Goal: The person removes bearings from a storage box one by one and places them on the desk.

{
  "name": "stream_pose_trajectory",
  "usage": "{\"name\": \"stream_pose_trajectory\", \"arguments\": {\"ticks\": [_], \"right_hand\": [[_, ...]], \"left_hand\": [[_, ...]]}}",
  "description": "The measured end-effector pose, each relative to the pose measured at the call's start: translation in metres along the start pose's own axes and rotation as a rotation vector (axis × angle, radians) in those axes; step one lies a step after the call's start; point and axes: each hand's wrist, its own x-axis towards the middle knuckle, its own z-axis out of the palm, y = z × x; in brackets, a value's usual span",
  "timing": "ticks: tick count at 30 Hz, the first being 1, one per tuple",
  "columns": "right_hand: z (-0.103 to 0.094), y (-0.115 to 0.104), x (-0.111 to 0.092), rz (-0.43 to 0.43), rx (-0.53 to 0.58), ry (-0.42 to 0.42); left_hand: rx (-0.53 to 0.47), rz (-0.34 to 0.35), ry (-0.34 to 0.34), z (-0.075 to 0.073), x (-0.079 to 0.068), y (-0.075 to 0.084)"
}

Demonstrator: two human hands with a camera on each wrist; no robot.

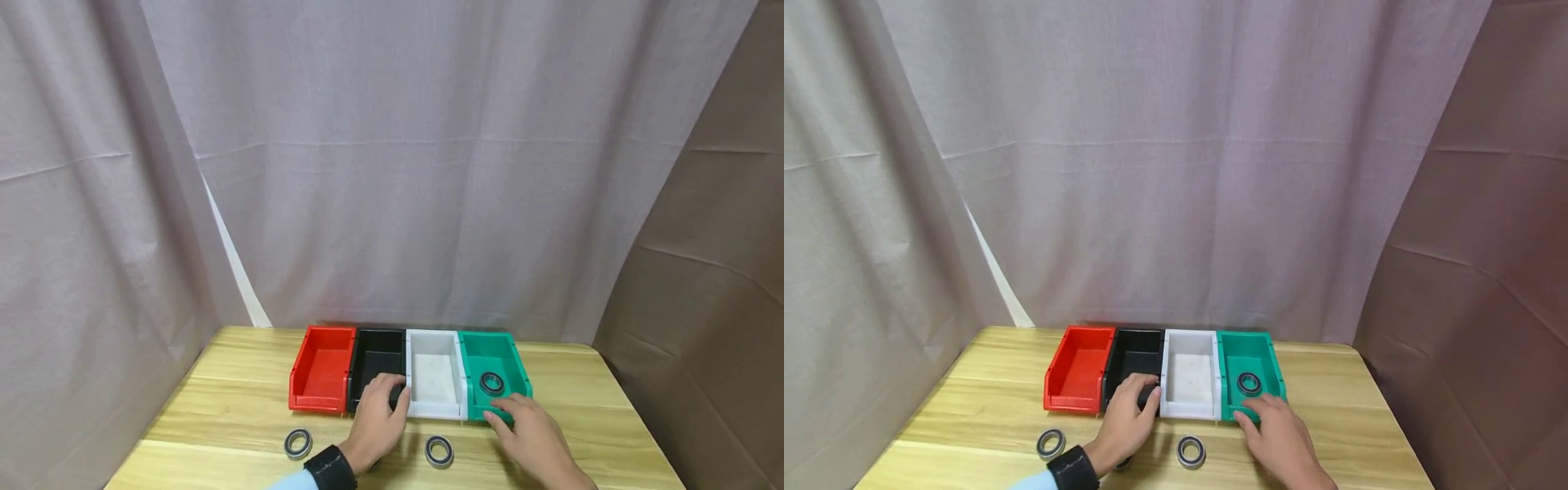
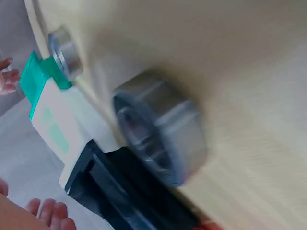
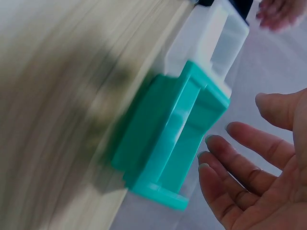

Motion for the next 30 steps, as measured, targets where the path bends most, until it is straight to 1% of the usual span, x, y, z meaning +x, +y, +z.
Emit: {"name": "stream_pose_trajectory", "arguments": {"ticks": [3,6,10,15,17,19,21,24,27,30], "right_hand": [[-0.001,0.01,-0.003,0.026,-0.007,0.02],[-0.002,0.016,-0.004,0.039,-0.002,0.045],[-0.002,0.017,-0.003,0.04,0.002,0.053],[-0.003,0.016,-0.002,0.041,-0.008,0.061],[-0.003,0.017,-0.002,0.039,-0.008,0.066],[-0.004,0.018,-0.001,0.036,-0.007,0.073],[-0.005,0.02,-0.001,0.033,-0.007,0.073],[-0.007,0.022,-0.002,0.03,-0.009,0.073],[-0.009,0.025,-0.002,0.033,-0.012,0.07],[-0.01,0.026,-0.003,0.04,-0.017,0.062]], "left_hand": [[0.025,0.054,-0.011,-0.008,-0.014,-0.008],[0.044,0.092,-0.019,-0.015,-0.022,-0.012],[0.051,0.104,-0.057,-0.022,-0.024,-0.011],[0.05,0.09,-0.095,-0.023,-0.023,-0.008],[0.053,0.092,-0.095,-0.021,-0.023,-0.007],[0.05,0.106,-0.082,-0.018,-0.023,-0.006],[0.043,0.127,-0.061,-0.014,-0.022,-0.005],[0.033,0.176,-0.025,-0.006,-0.019,-0.002],[0.043,0.208,-0.011,0.006,-0.012,0.005],[0.072,0.194,-0.03,0.019,0.0,0.017]]}}
